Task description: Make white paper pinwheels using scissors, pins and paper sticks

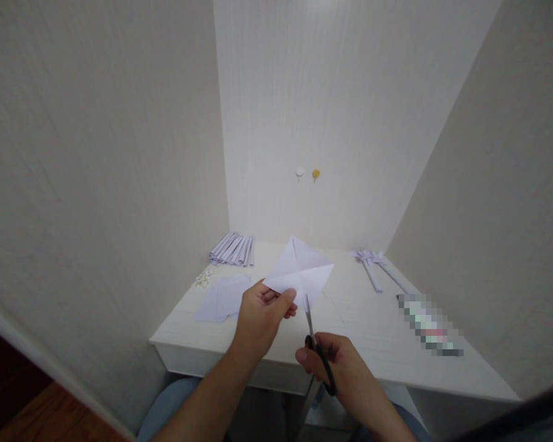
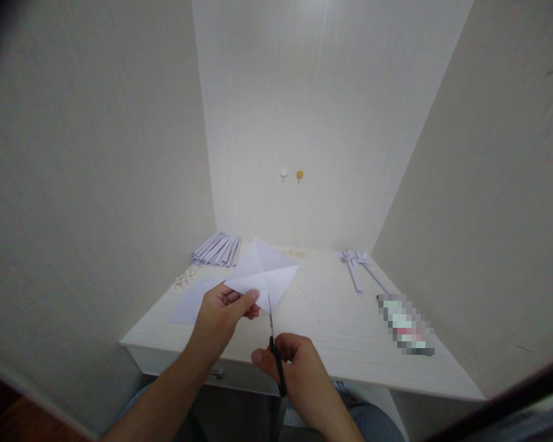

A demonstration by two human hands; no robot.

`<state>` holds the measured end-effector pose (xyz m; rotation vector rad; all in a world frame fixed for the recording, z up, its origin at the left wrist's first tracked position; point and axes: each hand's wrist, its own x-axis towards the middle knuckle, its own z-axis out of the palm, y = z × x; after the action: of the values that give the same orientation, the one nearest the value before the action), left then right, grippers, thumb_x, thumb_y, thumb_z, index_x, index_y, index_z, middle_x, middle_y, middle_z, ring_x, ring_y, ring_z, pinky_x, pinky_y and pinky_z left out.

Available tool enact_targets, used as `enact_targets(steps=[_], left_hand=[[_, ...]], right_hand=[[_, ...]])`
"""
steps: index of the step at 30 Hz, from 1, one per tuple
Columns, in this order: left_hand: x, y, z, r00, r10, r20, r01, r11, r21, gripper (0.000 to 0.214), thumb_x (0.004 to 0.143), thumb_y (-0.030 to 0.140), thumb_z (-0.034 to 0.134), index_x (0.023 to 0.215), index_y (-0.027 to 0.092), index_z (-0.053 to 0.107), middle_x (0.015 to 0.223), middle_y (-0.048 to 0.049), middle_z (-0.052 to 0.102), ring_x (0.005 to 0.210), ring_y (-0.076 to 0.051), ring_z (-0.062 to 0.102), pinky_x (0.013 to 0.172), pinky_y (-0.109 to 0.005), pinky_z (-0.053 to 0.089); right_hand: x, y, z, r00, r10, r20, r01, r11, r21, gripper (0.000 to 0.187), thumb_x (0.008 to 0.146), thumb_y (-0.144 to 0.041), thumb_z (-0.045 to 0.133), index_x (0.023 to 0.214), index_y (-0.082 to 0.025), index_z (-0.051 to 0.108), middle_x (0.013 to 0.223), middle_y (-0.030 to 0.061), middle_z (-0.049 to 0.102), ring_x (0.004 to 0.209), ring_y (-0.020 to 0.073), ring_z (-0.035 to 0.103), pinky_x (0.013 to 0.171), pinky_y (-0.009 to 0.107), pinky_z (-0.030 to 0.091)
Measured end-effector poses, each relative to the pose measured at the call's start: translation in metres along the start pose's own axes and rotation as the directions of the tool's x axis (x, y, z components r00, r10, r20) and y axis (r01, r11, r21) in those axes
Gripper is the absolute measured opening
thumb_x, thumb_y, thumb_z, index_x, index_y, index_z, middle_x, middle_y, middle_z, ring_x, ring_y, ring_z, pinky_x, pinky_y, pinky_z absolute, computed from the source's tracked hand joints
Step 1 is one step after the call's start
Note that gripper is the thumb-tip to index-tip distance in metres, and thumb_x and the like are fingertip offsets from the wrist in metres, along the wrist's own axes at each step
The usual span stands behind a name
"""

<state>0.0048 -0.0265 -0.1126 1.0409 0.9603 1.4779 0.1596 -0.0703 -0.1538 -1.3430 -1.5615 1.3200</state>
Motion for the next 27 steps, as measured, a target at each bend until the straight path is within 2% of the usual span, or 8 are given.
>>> enact_targets(steps=[8, 15, 27], left_hand=[[-0.0003, -0.0012, -0.0018, 0.999, -0.008, 0.043, 0.006, 0.998, 0.057, 0.025, 0.064, 0.036, 0.08, 0.069, 0.013, 0.069, 0.053, -0.0026, 0.069, 0.05, -0.014, 0.062, 0.05, -0.024, 0.05], [-0.002, -0.0022, -0.0042, 0.994, 0.004, 0.111, -0.022, 0.987, 0.159, 0.028, 0.07, 0.039, 0.074, 0.058, 0.015, 0.066, 0.051, -0.0021, 0.065, 0.048, -0.012, 0.058, 0.05, -0.024, 0.047], [-0.0045, -0.0013, -0.0023, 0.994, 0.028, 0.104, -0.043, 0.988, 0.148, 0.026, 0.071, 0.038, 0.073, 0.058, 0.017, 0.066, 0.051, -0.0013, 0.064, 0.049, -0.013, 0.057, 0.05, -0.024, 0.047]], right_hand=[[-0.0024, -0.0022, -0.0002, 1.0, 0.016, -0.011, -0.016, 1.0, -0.019, 0.054, 0.072, -0.068, 0.072, 0.062, -0.021, 0.048, 0.059, -0.005, 0.038, 0.058, 0.0118, 0.031, 0.055, 0.029, 0.023], [-0.0022, -0.0021, 0.0007, 1.0, 0.012, -0.008, -0.012, 1.0, -0.016, 0.05, 0.073, -0.063, 0.072, 0.061, -0.022, 0.046, 0.059, -0.0054, 0.037, 0.057, 0.0115, 0.03, 0.054, 0.029, 0.022], [-0.0037, -0.0049, 0.0003, 1.0, -0.001, -0.01, 0.0, 1.0, -0.018, 0.043, 0.073, -0.056, 0.071, 0.063, -0.021, 0.048, 0.059, -0.0059, 0.037, 0.059, 0.0119, 0.031, 0.056, 0.029, 0.023]])
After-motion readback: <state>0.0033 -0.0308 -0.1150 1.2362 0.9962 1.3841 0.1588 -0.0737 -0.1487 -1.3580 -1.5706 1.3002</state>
